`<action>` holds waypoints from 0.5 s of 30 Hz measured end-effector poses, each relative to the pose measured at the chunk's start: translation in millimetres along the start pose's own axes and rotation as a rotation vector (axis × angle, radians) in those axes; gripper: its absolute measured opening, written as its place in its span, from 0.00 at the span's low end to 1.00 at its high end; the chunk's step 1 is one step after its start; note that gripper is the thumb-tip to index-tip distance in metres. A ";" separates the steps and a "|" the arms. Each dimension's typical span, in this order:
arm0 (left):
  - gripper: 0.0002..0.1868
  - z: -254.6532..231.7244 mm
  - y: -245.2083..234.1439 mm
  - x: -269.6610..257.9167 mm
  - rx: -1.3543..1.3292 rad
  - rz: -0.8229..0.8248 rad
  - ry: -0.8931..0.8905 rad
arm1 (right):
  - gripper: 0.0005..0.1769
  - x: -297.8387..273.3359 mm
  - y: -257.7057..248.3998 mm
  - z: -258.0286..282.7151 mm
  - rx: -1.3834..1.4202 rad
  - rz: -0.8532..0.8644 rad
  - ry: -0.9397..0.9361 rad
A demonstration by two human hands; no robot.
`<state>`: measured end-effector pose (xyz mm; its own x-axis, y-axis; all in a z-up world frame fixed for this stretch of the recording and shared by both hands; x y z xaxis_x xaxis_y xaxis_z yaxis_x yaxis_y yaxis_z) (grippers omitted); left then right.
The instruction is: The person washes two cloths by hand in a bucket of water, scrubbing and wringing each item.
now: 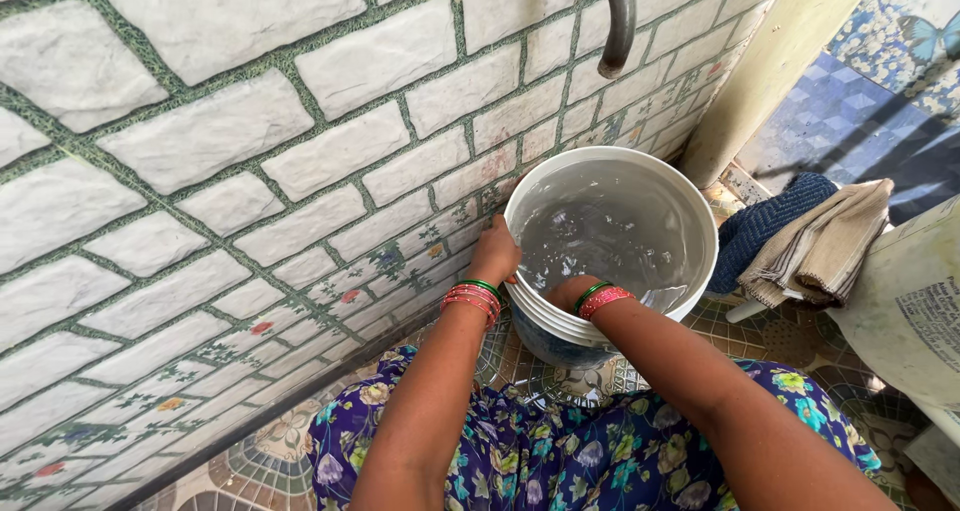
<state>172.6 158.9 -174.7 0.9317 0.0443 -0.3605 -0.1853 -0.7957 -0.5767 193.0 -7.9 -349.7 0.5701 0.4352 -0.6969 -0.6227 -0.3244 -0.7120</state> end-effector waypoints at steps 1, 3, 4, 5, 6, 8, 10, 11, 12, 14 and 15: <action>0.21 -5.2 -3.0 -11.0 0.002 -0.001 0.001 | 0.22 0.2 3.1 -2.2 -0.003 0.002 -0.002; 0.25 -1.8 -5.9 -36.2 -0.012 -0.033 -0.047 | 0.22 -0.6 12.3 -4.0 -0.011 0.010 -0.004; 0.25 -0.4 -5.2 -46.2 -0.011 -0.033 -0.050 | 0.22 -1.9 18.4 -4.7 -0.012 0.015 -0.004; 0.25 1.8 -5.5 -55.1 -0.009 -0.027 -0.042 | 0.22 -2.2 23.7 -3.8 -0.013 0.019 -0.007; 0.25 3.8 -5.2 -62.5 -0.007 -0.022 -0.034 | 0.22 -2.6 27.4 -2.8 -0.017 0.019 -0.007; 0.26 10.8 -0.8 -74.0 -0.005 -0.013 -0.070 | 0.22 -5.5 34.1 -4.4 -0.018 0.020 -0.001; 0.26 17.5 4.5 -77.7 -0.006 -0.007 -0.101 | 0.23 -9.7 37.7 -12.6 -0.022 0.002 0.006; 0.27 11.6 -0.3 -78.5 0.147 -0.095 -0.013 | 0.23 -12.1 38.3 -14.6 -0.015 -0.053 -0.008; 0.28 3.4 -5.4 -80.7 0.300 -0.182 0.077 | 0.22 -15.4 31.6 -17.5 0.049 -0.193 -0.017; 0.25 -1.6 -11.0 -85.6 0.370 -0.140 0.038 | 0.21 -11.2 34.0 -18.8 0.020 -0.107 -0.007; 0.22 -6.7 -15.1 -91.0 0.440 -0.095 0.001 | 0.21 -8.5 36.2 -17.9 0.006 -0.050 0.004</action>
<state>92.6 162.8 -128.2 0.9513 0.1037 -0.2902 -0.2140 -0.4555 -0.8641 175.2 -38.3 -371.1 0.6028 0.4474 -0.6606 -0.5965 -0.2973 -0.7456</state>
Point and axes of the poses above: each hand's wrist, its own x-axis towards the middle knuckle, its own y-axis out of the palm, z = x × y, the point moved 7 cm from there along x, towards the middle knuckle, and after that the axes turned 6 degrees about z, right-handed, at the moved point
